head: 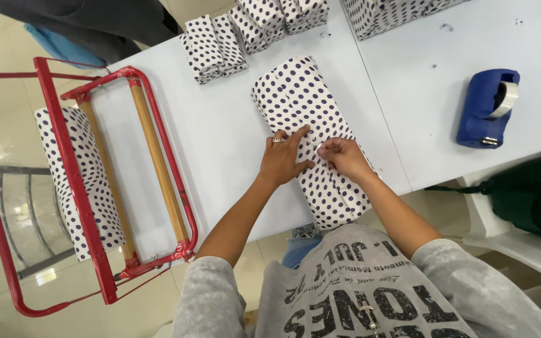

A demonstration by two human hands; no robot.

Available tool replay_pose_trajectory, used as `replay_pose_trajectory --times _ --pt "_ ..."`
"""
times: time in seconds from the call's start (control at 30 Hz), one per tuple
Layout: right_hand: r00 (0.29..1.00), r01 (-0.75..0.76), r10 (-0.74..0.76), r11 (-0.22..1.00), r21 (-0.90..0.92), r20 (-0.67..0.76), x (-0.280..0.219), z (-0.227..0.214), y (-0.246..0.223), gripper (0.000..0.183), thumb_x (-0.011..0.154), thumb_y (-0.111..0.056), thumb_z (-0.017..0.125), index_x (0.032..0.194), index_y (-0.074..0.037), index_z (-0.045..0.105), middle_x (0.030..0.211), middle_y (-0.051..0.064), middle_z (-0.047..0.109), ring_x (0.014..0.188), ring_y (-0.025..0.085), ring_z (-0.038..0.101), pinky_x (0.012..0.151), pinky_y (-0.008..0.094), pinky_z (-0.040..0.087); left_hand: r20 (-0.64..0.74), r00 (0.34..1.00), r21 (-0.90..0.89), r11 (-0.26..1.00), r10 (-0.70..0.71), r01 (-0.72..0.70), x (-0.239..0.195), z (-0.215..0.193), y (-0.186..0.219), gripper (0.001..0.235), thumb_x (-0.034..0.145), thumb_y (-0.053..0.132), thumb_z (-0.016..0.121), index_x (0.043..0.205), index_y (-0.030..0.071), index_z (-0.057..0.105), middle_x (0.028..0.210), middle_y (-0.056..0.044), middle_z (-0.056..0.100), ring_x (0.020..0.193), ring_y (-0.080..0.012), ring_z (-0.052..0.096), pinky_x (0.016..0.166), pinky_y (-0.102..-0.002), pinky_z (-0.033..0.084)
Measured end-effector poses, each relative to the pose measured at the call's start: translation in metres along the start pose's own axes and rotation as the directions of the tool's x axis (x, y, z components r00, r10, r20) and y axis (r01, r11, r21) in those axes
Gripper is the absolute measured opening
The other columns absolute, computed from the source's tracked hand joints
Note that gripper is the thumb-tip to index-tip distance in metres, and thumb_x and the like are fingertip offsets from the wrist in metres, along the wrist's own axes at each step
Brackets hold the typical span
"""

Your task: The person wraps several white boxes using polka-dot patterned paper, folding the edges of the paper around the boxes and securing them with tape from a dispenser.

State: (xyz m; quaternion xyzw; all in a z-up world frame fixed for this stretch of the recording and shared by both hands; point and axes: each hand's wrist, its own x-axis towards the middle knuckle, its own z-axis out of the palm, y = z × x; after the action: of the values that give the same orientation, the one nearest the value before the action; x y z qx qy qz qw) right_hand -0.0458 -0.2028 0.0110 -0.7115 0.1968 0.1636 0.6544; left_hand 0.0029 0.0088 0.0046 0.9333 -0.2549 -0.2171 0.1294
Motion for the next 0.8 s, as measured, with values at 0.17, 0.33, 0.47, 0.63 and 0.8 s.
replay_pose_trajectory --times 0.17,0.33,0.47,0.63,0.8 --pt "0.998 0.007 -0.024 0.958 -0.286 -0.053 0.006 0.013 -0.003 0.011 0.096 -0.005 0.078 0.105 -0.001 0.08 0.078 0.014 0.073 0.058 0.016 0.067 0.048 0.027 0.048 -0.04 0.996 -0.008 0.997 0.078 -0.079 -0.003 0.004 -0.009 0.086 0.103 0.07 0.057 0.173 0.038 0.018 0.167 0.005 0.049 0.149 -0.0294 0.042 0.123 -0.049 0.034" --pt "0.99 -0.038 -0.024 0.904 -0.426 -0.138 0.016 0.016 0.009 0.012 0.095 -0.007 0.079 0.104 -0.001 0.083 0.079 0.013 0.074 0.059 0.017 0.069 0.051 0.027 0.051 -0.078 0.977 0.125 0.974 0.199 -0.189 -0.006 0.008 -0.013 0.07 0.109 0.072 0.039 0.17 0.039 0.031 0.174 0.006 0.039 0.145 -0.0337 0.043 0.121 -0.05 0.038" --pt "0.984 -0.091 0.007 0.88 -0.466 -0.178 0.013 0.02 0.002 0.015 0.095 -0.007 0.077 0.107 0.002 0.082 0.083 0.018 0.076 0.061 0.02 0.071 0.054 0.029 0.053 -0.229 0.922 0.244 0.935 0.313 -0.257 0.0 0.026 -0.022 0.062 0.11 0.07 0.037 0.163 0.041 0.046 0.172 0.003 0.041 0.14 -0.0365 0.049 0.115 -0.05 0.043" --pt "0.979 -0.127 0.035 0.873 -0.471 -0.199 0.003 0.026 -0.011 0.02 0.096 -0.004 0.074 0.11 0.008 0.079 0.084 0.022 0.076 0.061 0.019 0.073 0.054 0.028 0.054 -0.28 0.882 0.293 0.909 0.378 -0.297 0.009 0.039 -0.033 0.062 0.11 0.073 0.037 0.162 0.042 0.05 0.171 0.002 0.045 0.135 -0.0349 0.052 0.111 -0.051 0.042" --pt "0.976 -0.167 0.086 0.885 -0.434 -0.201 -0.01 0.034 -0.025 0.023 0.098 -0.004 0.072 0.114 0.012 0.076 0.087 0.025 0.077 0.063 0.019 0.076 0.054 0.026 0.058 -0.227 0.904 0.285 0.912 0.363 -0.295 0.006 0.03 -0.031 0.063 0.11 0.075 0.035 0.162 0.043 0.051 0.172 0.003 0.046 0.136 -0.0299 0.049 0.11 -0.049 0.039"
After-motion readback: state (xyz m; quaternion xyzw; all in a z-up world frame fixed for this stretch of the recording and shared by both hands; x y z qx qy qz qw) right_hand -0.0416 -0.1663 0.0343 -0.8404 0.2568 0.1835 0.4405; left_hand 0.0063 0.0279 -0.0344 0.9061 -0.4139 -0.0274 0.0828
